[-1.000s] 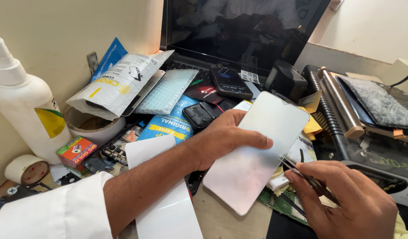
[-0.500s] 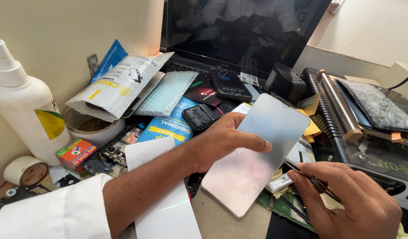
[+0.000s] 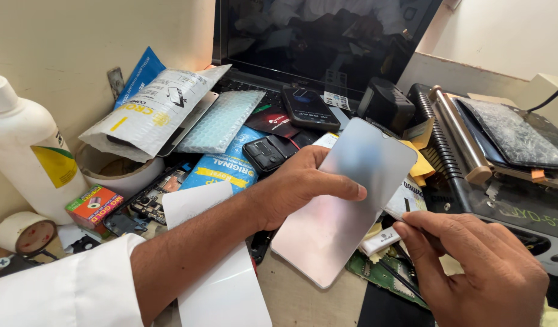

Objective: The person peels a protective film off a phone back cover and wipes the cover, then holds a phone motherboard and uses tweezers to pick and probe components on the board at a cluttered repair workbench.

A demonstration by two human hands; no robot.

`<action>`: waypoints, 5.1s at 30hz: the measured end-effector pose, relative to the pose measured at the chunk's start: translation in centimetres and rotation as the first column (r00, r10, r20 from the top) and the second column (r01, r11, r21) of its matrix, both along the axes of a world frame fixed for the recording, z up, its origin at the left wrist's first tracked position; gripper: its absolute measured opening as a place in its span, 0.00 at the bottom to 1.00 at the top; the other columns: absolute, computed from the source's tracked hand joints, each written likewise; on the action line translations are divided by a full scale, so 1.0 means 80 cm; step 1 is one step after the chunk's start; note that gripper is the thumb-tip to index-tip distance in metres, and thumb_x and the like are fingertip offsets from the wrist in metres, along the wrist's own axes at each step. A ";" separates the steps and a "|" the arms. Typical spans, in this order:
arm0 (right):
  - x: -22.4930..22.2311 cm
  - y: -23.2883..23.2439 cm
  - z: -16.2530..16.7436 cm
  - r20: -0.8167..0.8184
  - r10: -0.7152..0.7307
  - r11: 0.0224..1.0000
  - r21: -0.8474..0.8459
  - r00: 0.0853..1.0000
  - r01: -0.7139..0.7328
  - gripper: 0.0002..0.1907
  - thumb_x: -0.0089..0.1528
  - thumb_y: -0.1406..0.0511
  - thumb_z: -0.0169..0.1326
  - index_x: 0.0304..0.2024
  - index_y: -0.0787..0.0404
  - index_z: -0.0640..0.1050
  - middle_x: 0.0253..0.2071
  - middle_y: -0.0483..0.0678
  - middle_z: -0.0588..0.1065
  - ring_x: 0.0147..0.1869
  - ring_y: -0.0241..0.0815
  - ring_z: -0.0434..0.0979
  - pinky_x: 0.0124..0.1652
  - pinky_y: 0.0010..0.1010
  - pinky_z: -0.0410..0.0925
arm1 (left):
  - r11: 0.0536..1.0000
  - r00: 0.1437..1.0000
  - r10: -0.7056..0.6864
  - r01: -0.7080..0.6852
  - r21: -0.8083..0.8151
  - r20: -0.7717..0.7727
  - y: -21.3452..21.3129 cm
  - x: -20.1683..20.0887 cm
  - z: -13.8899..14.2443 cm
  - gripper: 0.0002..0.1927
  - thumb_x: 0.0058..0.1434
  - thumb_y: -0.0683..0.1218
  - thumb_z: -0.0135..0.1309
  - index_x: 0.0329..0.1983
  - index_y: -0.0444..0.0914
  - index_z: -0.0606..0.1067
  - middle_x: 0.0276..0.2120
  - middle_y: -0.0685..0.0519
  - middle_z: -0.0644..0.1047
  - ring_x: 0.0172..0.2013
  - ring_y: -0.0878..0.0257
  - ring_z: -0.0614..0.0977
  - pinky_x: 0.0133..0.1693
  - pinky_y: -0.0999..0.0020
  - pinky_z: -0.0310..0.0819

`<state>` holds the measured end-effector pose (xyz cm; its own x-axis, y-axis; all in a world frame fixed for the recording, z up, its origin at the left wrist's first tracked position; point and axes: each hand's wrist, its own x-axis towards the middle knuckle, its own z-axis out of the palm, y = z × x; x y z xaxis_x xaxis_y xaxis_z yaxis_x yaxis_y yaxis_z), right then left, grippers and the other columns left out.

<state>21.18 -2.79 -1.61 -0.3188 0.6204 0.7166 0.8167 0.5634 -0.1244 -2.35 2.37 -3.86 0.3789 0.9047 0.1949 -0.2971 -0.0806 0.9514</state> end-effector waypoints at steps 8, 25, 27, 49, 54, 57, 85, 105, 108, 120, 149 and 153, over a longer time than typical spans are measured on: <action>0.003 0.003 -0.003 0.009 -0.022 0.999 -0.030 1.000 0.023 0.09 0.58 0.64 0.66 0.39 0.60 0.85 0.30 0.47 0.82 0.32 0.40 0.82 0.35 0.31 0.71 | 0.999 1.000 0.011 -0.011 -0.040 0.002 -0.004 0.003 0.006 0.23 0.51 0.44 0.63 0.47 0.25 0.78 0.36 0.43 0.81 0.31 0.63 0.83 0.35 0.68 0.81; 0.026 0.023 -0.026 -0.058 0.072 0.951 -0.296 0.996 -0.087 0.09 0.60 0.60 0.62 0.41 0.55 0.80 0.24 0.41 0.80 0.25 0.29 0.80 0.26 0.25 0.69 | 0.999 0.997 0.040 -0.042 -0.031 -0.073 0.000 0.003 0.004 0.20 0.47 0.44 0.61 0.41 0.27 0.80 0.34 0.46 0.81 0.36 0.62 0.82 0.42 0.69 0.78; 0.028 0.024 -0.026 -0.050 0.041 0.939 -0.340 0.998 -0.055 0.08 0.60 0.60 0.63 0.40 0.54 0.81 0.24 0.41 0.80 0.25 0.30 0.80 0.27 0.25 0.70 | 0.999 0.997 0.032 -0.035 -0.035 -0.063 0.000 0.003 0.004 0.19 0.47 0.44 0.61 0.41 0.28 0.80 0.34 0.46 0.81 0.34 0.62 0.82 0.40 0.69 0.78; 0.013 0.021 -0.023 -0.105 0.055 0.978 -0.197 0.993 -0.075 0.10 0.60 0.63 0.63 0.42 0.59 0.84 0.31 0.47 0.82 0.37 0.39 0.82 0.38 0.30 0.75 | 0.999 0.999 0.024 -0.025 -0.037 -0.036 -0.004 0.003 0.006 0.15 0.48 0.42 0.61 0.38 0.29 0.80 0.32 0.48 0.81 0.32 0.64 0.82 0.38 0.70 0.77; 0.012 0.019 -0.022 -0.152 0.045 0.958 -0.272 0.987 -0.085 0.09 0.62 0.63 0.61 0.43 0.60 0.83 0.31 0.45 0.81 0.34 0.35 0.83 0.33 0.28 0.76 | 0.999 0.998 0.032 -0.033 -0.023 -0.056 -0.001 0.003 0.004 0.15 0.48 0.43 0.60 0.38 0.29 0.80 0.33 0.47 0.82 0.33 0.65 0.82 0.39 0.72 0.77; 0.013 0.017 -0.021 -0.141 0.078 0.957 -0.266 0.987 -0.113 0.09 0.61 0.63 0.63 0.42 0.59 0.83 0.32 0.44 0.80 0.34 0.34 0.82 0.33 0.26 0.75 | 1.000 1.000 0.012 -0.012 -0.023 -0.017 0.000 0.002 0.001 0.16 0.48 0.42 0.61 0.38 0.28 0.80 0.34 0.47 0.82 0.33 0.64 0.82 0.38 0.70 0.77; 0.006 0.009 -0.014 -0.028 0.002 0.966 -0.258 1.000 -0.009 0.10 0.60 0.64 0.63 0.44 0.58 0.85 0.33 0.43 0.79 0.28 0.34 0.74 0.26 0.27 0.65 | 1.000 0.998 0.006 -0.007 -0.025 -0.057 0.002 0.002 -0.001 0.18 0.47 0.44 0.60 0.39 0.27 0.80 0.33 0.46 0.81 0.32 0.62 0.82 0.37 0.68 0.79; 0.010 0.010 -0.022 -0.140 0.080 0.959 -0.258 0.987 -0.115 0.12 0.58 0.64 0.65 0.42 0.61 0.83 0.31 0.46 0.83 0.33 0.33 0.81 0.33 0.27 0.71 | 0.999 0.999 -0.021 0.020 -0.029 -0.031 -0.003 0.002 0.002 0.16 0.48 0.42 0.60 0.39 0.29 0.80 0.34 0.47 0.81 0.32 0.63 0.82 0.36 0.70 0.78; 0.013 0.012 -0.024 -0.089 0.019 0.965 -0.258 0.996 -0.041 0.11 0.59 0.62 0.65 0.43 0.58 0.85 0.30 0.45 0.82 0.31 0.34 0.80 0.30 0.29 0.69 | 0.999 1.000 -0.015 0.014 -0.040 -0.017 -0.005 0.002 0.004 0.17 0.49 0.42 0.60 0.40 0.27 0.80 0.34 0.47 0.81 0.31 0.63 0.82 0.35 0.70 0.78; 0.020 0.029 -0.034 -0.094 0.104 0.964 -0.237 0.990 -0.124 0.10 0.62 0.60 0.61 0.43 0.56 0.84 0.31 0.45 0.83 0.33 0.35 0.82 0.31 0.28 0.72 | 0.999 1.000 -0.022 0.021 -0.044 -0.017 -0.007 0.000 0.007 0.17 0.49 0.42 0.61 0.40 0.28 0.80 0.33 0.47 0.81 0.30 0.64 0.82 0.36 0.70 0.77; 0.017 0.025 -0.041 -0.213 0.217 0.932 -0.245 0.953 -0.267 0.08 0.65 0.63 0.58 0.43 0.57 0.84 0.34 0.42 0.83 0.36 0.30 0.83 0.33 0.22 0.74 | 0.958 0.996 -0.083 0.091 0.272 -0.040 -0.010 0.003 0.000 0.31 0.59 0.38 0.61 0.68 0.35 0.70 0.48 0.50 0.79 0.48 0.67 0.80 0.53 0.71 0.76; 0.021 0.028 -0.041 -0.241 0.077 0.917 -0.364 0.967 -0.164 0.08 0.63 0.65 0.60 0.43 0.59 0.86 0.28 0.45 0.81 0.29 0.31 0.78 0.28 0.22 0.71 | 0.914 0.989 -0.037 0.092 0.394 -0.146 -0.001 0.005 -0.011 0.18 0.64 0.40 0.60 0.57 0.32 0.77 0.50 0.52 0.80 0.52 0.70 0.80 0.57 0.73 0.74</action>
<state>22.86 -0.53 -4.86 -0.2721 0.8250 0.4954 0.6736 0.5309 -0.5142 -1.95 2.26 -4.75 0.4811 0.7348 0.4782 -0.1881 -0.4462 0.8749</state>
